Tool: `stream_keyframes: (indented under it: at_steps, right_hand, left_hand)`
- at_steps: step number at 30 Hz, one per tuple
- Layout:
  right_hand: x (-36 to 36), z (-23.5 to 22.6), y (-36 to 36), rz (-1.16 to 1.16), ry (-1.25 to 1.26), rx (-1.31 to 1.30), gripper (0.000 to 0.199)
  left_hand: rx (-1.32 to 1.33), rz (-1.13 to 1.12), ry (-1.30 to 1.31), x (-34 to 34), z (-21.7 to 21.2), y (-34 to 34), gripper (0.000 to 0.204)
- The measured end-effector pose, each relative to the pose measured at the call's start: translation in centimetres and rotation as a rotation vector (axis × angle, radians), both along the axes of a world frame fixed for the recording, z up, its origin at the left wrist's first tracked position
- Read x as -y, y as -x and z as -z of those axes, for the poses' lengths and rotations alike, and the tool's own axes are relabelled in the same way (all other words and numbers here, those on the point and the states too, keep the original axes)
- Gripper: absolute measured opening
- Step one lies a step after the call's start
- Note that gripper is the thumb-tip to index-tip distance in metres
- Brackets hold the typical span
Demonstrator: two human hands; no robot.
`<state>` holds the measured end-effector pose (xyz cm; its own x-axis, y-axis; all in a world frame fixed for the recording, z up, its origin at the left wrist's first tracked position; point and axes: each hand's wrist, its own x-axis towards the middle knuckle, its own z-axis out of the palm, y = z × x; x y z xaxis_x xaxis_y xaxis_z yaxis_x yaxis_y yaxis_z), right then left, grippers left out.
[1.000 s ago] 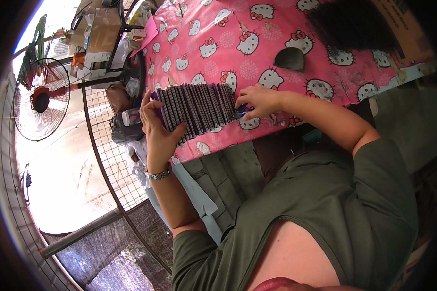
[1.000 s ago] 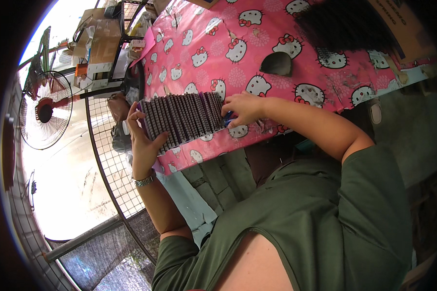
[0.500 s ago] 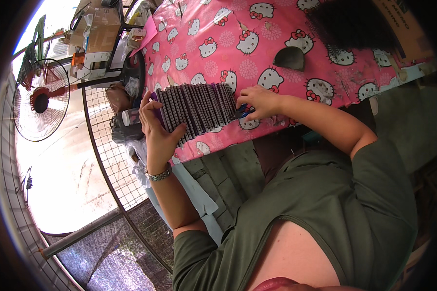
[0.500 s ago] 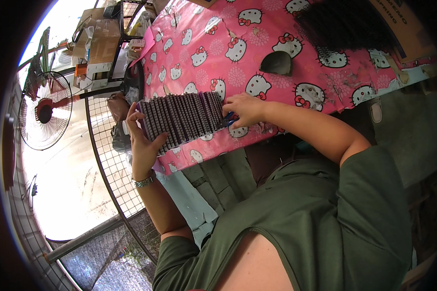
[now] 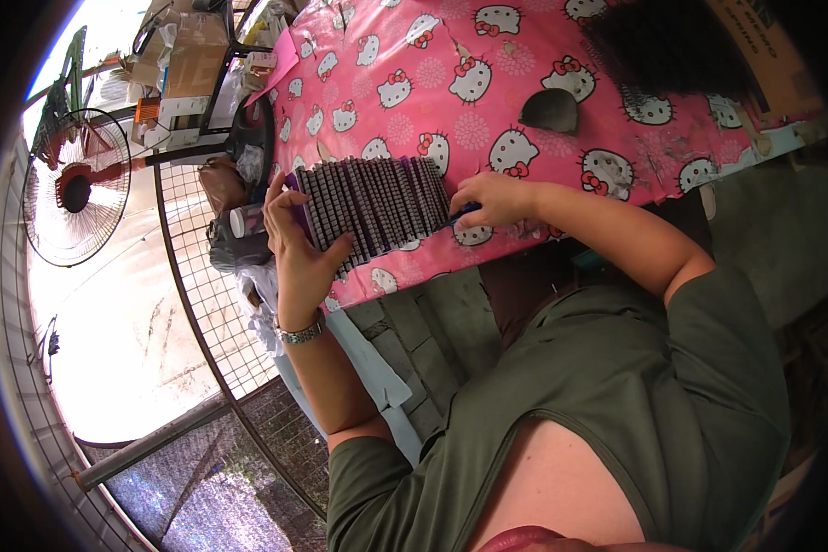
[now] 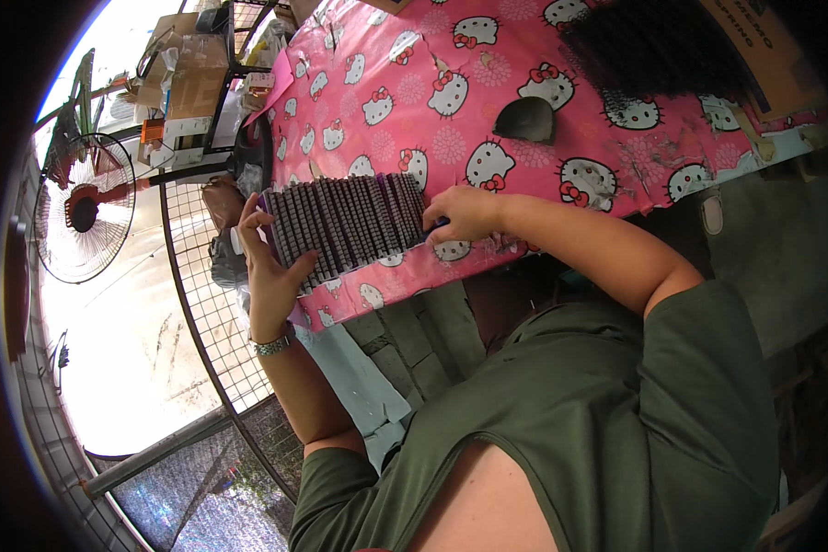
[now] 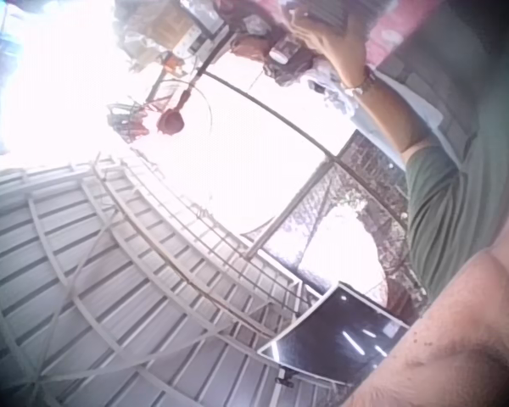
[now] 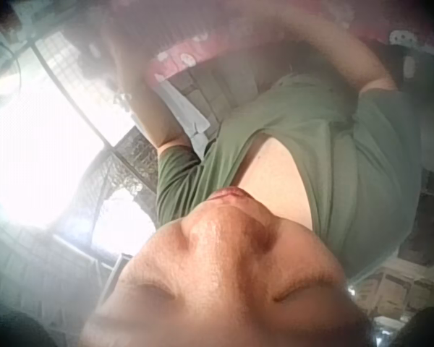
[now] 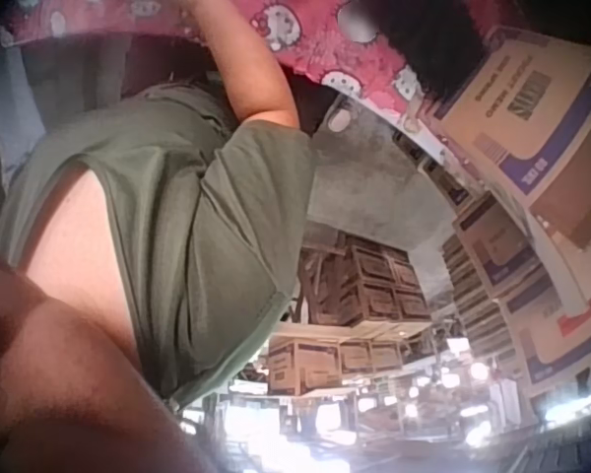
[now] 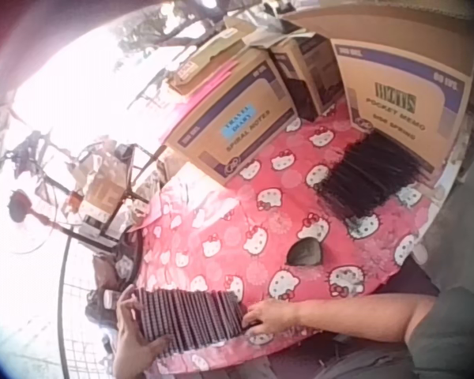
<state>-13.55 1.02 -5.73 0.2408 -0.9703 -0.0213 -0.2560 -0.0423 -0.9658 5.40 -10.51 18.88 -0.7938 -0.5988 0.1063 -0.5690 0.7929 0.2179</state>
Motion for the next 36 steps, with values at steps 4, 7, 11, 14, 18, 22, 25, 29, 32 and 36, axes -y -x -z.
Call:
stream_keyframes:
  at_steps: [4, 7, 11, 14, 18, 22, 25, 29, 32, 36]
  right_hand:
    - [1.8, -3.5, 0.9, -0.174, -0.492, 0.066, 0.037]
    - [1.7, -2.0, 1.0, -0.115, -0.150, -0.082, 0.037]
    - [0.7, -0.4, 1.8, 0.037, 0.229, -0.192, 0.042]
    - [0.6, 0.3, 1.3, 0.035, 0.312, -0.236, 0.047]
    - [1.1, 0.7, 0.9, 0.041, 0.337, -0.246, 0.043]
    - [3.0, -0.6, 0.8, -0.172, -0.155, -0.162, 0.037]
    - [2.7, -2.7, 1.2, -0.234, -0.268, -0.245, 0.038]
    - [0.8, -1.3, 1.9, -0.039, 0.183, -0.313, 0.041]
    - [0.4, -0.6, 1.1, -0.030, 0.246, -0.374, 0.044]
    - [1.3, -1.2, 0.3, -0.098, 0.066, -0.390, 0.041]
  left_hand:
    - [-0.008, -0.004, -0.003, 0.0, 0.1, 0.0, 0.071]
    - [0.003, -0.011, -0.020, 0.0, 0.0, 0.2, 0.070]
    - [0.000, -0.027, -0.071, -0.1, -0.1, -0.1, 0.070]
    - [-0.003, -0.018, -0.028, -0.1, 0.0, 0.0, 0.070]
    - [0.007, -0.004, 0.002, 0.0, -0.1, 0.2, 0.071]
    - [-0.004, -0.004, -0.007, 0.1, 0.0, 0.1, 0.070]
    - [0.002, 0.002, 0.010, 0.0, 0.0, 0.2, 0.070]
    - [-0.004, -0.014, -0.032, -0.1, 0.0, 0.0, 0.071]
    - [0.000, -0.025, -0.050, -0.1, -0.1, 0.0, 0.071]
    - [-0.019, 0.011, 0.002, -0.1, 0.1, 0.2, 0.069]
